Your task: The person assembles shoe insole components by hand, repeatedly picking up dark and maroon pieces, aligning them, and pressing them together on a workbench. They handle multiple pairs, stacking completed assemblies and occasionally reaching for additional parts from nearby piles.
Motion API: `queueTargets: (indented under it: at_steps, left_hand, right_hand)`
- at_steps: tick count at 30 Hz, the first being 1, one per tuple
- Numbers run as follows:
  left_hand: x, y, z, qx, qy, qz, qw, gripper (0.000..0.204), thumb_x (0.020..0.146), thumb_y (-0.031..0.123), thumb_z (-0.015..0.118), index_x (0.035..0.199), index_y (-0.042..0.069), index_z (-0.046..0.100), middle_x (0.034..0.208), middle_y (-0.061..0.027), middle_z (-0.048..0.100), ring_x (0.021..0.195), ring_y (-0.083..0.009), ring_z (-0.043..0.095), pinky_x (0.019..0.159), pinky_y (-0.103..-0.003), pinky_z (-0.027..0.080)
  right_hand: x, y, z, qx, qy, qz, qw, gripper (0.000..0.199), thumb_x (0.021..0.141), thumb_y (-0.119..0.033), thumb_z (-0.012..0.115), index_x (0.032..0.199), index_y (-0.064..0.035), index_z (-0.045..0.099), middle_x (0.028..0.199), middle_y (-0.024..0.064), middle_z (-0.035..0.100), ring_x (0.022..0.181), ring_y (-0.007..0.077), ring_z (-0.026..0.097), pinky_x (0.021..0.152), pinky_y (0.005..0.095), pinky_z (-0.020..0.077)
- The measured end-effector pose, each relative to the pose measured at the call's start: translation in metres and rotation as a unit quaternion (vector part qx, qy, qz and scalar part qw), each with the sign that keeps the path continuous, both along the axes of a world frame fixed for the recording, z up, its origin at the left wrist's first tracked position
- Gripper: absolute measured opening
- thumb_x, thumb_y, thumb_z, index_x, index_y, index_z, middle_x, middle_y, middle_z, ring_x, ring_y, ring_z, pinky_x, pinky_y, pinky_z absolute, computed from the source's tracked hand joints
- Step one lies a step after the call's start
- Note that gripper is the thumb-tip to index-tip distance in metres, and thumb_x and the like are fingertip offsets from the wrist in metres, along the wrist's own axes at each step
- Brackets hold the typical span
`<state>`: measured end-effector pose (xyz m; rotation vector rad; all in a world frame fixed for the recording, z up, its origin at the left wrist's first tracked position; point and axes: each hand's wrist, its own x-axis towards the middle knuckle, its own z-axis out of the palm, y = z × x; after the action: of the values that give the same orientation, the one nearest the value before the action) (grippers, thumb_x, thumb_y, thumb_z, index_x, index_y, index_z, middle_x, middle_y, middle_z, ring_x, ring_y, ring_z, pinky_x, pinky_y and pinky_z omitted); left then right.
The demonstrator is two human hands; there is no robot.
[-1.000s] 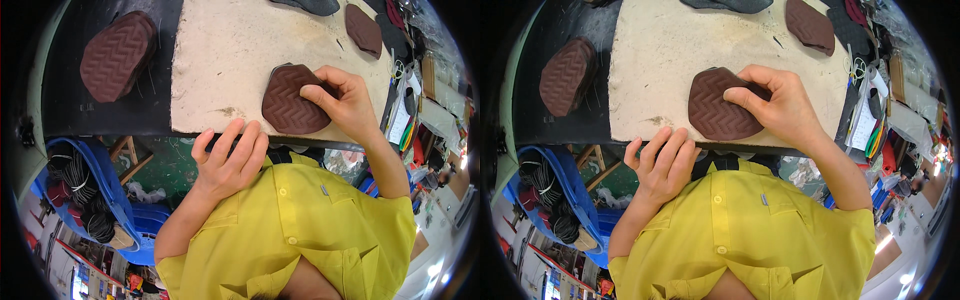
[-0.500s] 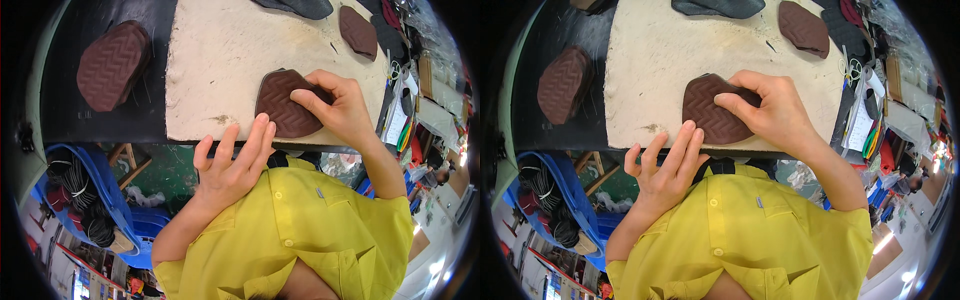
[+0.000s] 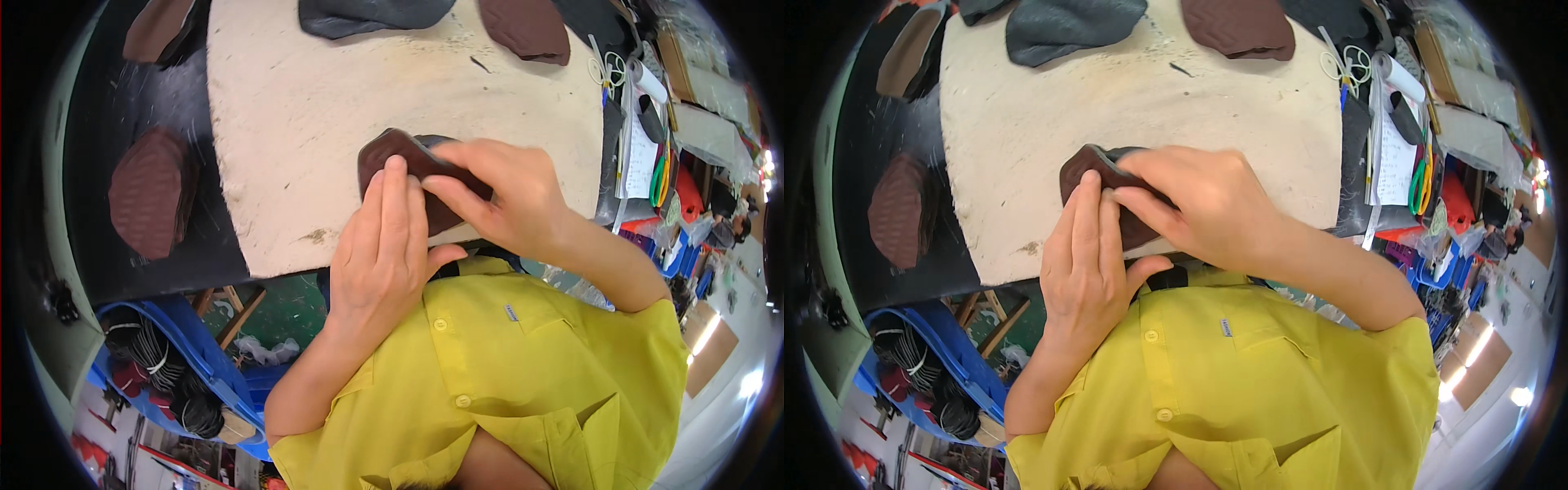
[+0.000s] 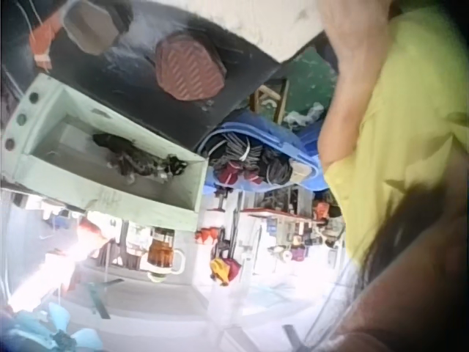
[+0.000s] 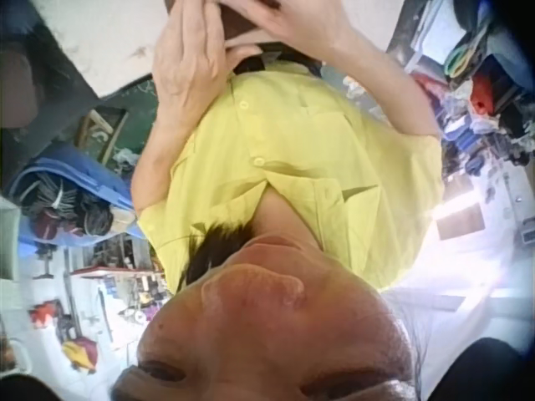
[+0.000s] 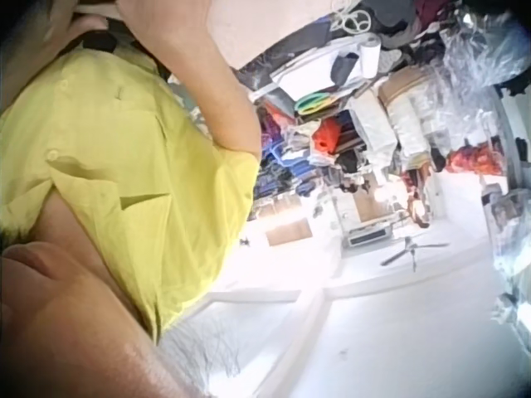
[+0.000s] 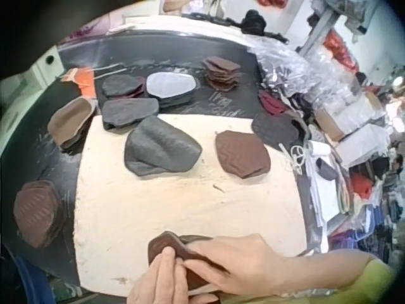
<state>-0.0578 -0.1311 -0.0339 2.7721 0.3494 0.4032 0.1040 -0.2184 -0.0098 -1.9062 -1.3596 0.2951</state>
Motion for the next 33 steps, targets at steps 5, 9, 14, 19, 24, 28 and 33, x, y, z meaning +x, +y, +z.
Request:
queueTargets:
  at_steps: [5, 9, 14, 19, 24, 28, 33]
  left_hand:
    - [0.0, -0.004, -0.004, 0.047, 0.043, -0.003, 0.998, 0.091, 0.085, 0.07, 0.05, 0.133, -0.007, 0.052, 0.142, -0.021, 0.049, 0.122, -0.032, 0.052, 0.096, -0.038, 0.044]
    - [0.0, -0.007, -0.003, 0.066, 0.063, 0.02, 0.996, 0.081, 0.09, 0.07, 0.04, 0.132, 0.002, 0.058, 0.141, -0.0124, 0.054, 0.127, -0.0251, 0.05, 0.092, -0.032, 0.044]
    - [0.003, -0.01, 0.0, 0.065, 0.086, 0.01, 0.994, 0.077, 0.081, 0.075, 0.045, 0.136, 0.022, 0.058, 0.146, -0.0076, 0.05, 0.129, -0.0277, 0.043, 0.095, -0.038, 0.04]
    - [0.006, 0.001, 0.01, -0.02, 0.077, -0.022, 0.997, 0.07, 0.077, 0.066, 0.061, 0.136, 0.03, 0.058, 0.146, -0.0106, 0.049, 0.128, -0.0283, 0.042, 0.094, -0.041, 0.04]
    - [0.0, 0.037, 0.016, -0.353, -0.181, 0.146, 0.906, 0.073, 0.069, 0.026, 0.088, 0.132, 0.004, 0.058, 0.137, -0.0173, 0.054, 0.115, -0.025, 0.054, 0.089, -0.037, 0.045]
    - [-0.015, 0.042, 0.026, -0.525, -0.136, 0.058, 0.838, 0.027, 0.075, -0.004, 0.078, 0.1, -0.007, 0.069, 0.083, -0.0097, 0.071, 0.072, -0.0162, 0.067, 0.064, -0.026, 0.05]
    - [-0.007, 0.026, 0.049, -0.365, -0.116, 0.058, 0.922, 0.017, 0.072, -0.005, 0.075, 0.088, 0.001, 0.072, 0.075, -0.0118, 0.069, 0.063, -0.0241, 0.066, 0.059, -0.03, 0.05]
  right_hand:
    - [0.006, -0.028, 0.0, -0.07, 0.159, -0.112, 0.978, 0.014, 0.082, -0.009, 0.077, 0.086, 0.0012, 0.069, 0.07, 0.0101, 0.068, 0.057, 0.0184, 0.066, 0.053, 0.0277, 0.0519]
    - [0.012, -0.023, 0.003, -0.117, 0.236, -0.14, 0.955, 0.016, 0.084, -0.013, 0.076, 0.083, 0.0014, 0.069, 0.065, 0.0089, 0.067, 0.056, 0.0156, 0.067, 0.053, 0.0269, 0.052]
    - [0.023, -0.011, 0.012, -0.207, 0.213, -0.11, 0.949, 0.015, 0.082, -0.013, 0.074, 0.079, 0.0004, 0.067, 0.062, 0.0117, 0.065, 0.054, 0.0219, 0.066, 0.051, 0.0304, 0.0502]
    - [0.026, -0.012, 0.007, -0.181, 0.164, -0.065, 0.968, 0.014, 0.079, -0.011, 0.074, 0.078, -0.0007, 0.065, 0.064, 0.0126, 0.064, 0.054, 0.0255, 0.064, 0.05, 0.0329, 0.0485]
    - [0.022, -0.026, 0.0, 0.071, 0.057, 0.018, 0.996, 0.019, 0.072, -0.009, 0.082, 0.081, -0.0032, 0.067, 0.073, 0.0085, 0.064, 0.064, 0.0249, 0.062, 0.055, 0.0331, 0.0473]
    - [0.014, -0.023, 0.022, 0.1, 0.008, 0.007, 0.995, 0.021, 0.07, -0.013, 0.084, 0.082, -0.0058, 0.069, 0.086, 0.0086, 0.065, 0.081, 0.0297, 0.062, 0.065, 0.0354, 0.0488]
    - [0.007, -0.005, 0.045, 0.006, 0.19, 0.112, 0.975, 0.018, 0.077, -0.016, 0.079, 0.086, -0.0029, 0.071, 0.082, 0.01, 0.065, 0.077, 0.0296, 0.063, 0.066, 0.0359, 0.0503]
